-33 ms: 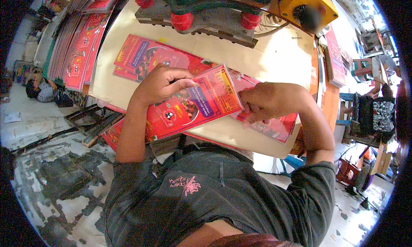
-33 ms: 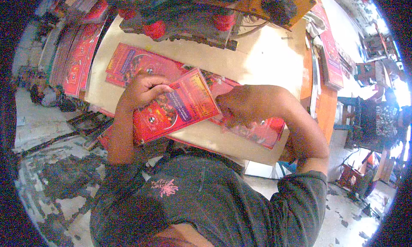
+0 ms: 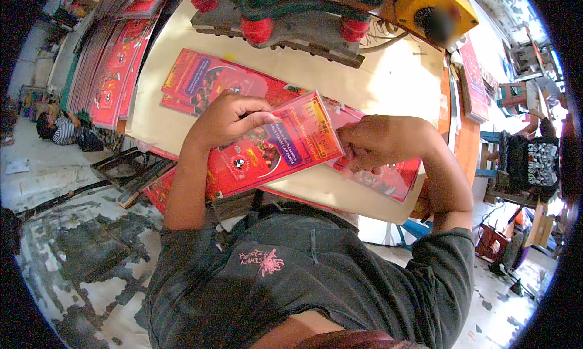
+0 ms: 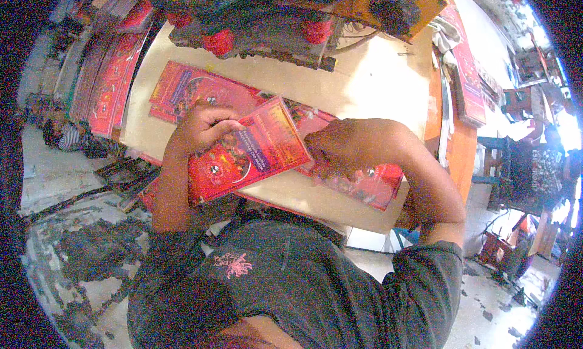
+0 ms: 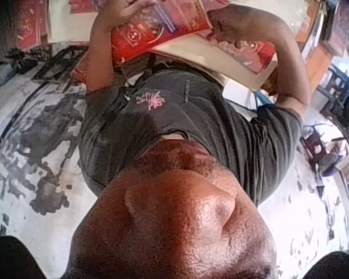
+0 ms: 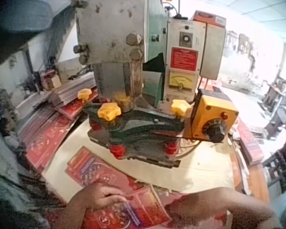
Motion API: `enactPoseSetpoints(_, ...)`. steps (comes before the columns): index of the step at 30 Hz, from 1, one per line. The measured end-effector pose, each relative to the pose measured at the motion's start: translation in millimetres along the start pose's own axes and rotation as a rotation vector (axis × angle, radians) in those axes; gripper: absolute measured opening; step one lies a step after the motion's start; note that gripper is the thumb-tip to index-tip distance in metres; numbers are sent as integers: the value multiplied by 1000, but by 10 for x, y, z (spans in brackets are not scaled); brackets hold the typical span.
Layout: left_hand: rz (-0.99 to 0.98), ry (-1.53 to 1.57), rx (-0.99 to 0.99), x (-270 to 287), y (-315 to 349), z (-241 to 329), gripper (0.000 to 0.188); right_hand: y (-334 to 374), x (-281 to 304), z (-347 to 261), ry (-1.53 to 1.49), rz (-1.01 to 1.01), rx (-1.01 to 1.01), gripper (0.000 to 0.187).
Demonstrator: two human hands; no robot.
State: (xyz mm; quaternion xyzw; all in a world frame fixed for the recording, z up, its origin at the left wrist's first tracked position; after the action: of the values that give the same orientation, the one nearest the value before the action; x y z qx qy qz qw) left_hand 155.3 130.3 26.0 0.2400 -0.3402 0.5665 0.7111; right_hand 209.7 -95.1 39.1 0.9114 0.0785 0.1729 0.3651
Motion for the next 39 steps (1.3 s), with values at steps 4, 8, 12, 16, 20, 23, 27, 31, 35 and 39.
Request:
enactPoseSetpoints(4,5,11,-32,21,7,68,29,-68,1,25,-177,-38,36,51)
enactPoseSetpoints(8,-35,12,17,26,9,88,29,-87,7,63,-269,-96,-5,55)
enactPoseSetpoints(12,-28,8,26,31,6,105,28,-106,10,89,-315,-93,-18,60)
enactPoseSetpoints(16,-7,8,-15,56,-4,159,26,-107,25,119,-328,-60,-81,60)
enactPoseSetpoints(20,-23,-5,-36,15,4,92,26,-111,27,106,-335,-52,-28,50)
enactPoseSetpoints(23,-21,28,-46,5,24,103,27,-100,26,101,-269,-49,-3,33)
enactPoseSetpoints(27,-75,63,-6,-30,122,85,27,-67,28,63,-283,-51,44,14)
enactPoseSetpoints(31,-92,2,-33,-10,208,266,26,-85,27,15,-127,-63,40,9)
enactPoseSetpoints(35,-96,-23,-137,25,357,422,23,-45,39,58,-288,-48,36,8)
enactPoseSetpoints(39,143,-52,-163,414,673,348,32,-47,32,30,-249,-30,52,10)
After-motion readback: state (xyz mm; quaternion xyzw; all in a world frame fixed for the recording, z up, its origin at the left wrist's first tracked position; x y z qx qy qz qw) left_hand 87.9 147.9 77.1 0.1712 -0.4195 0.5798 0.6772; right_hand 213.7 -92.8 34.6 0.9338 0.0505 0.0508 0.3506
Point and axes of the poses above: each hand's wrist, its own y-axis away from the middle knuckle, its own x-axis out of the back of the hand, z = x × y, the point moved 8 cm from there along -y, towards the middle knuckle, and after that the axes turned 15 degrees about -y, right-handed, at the moved point
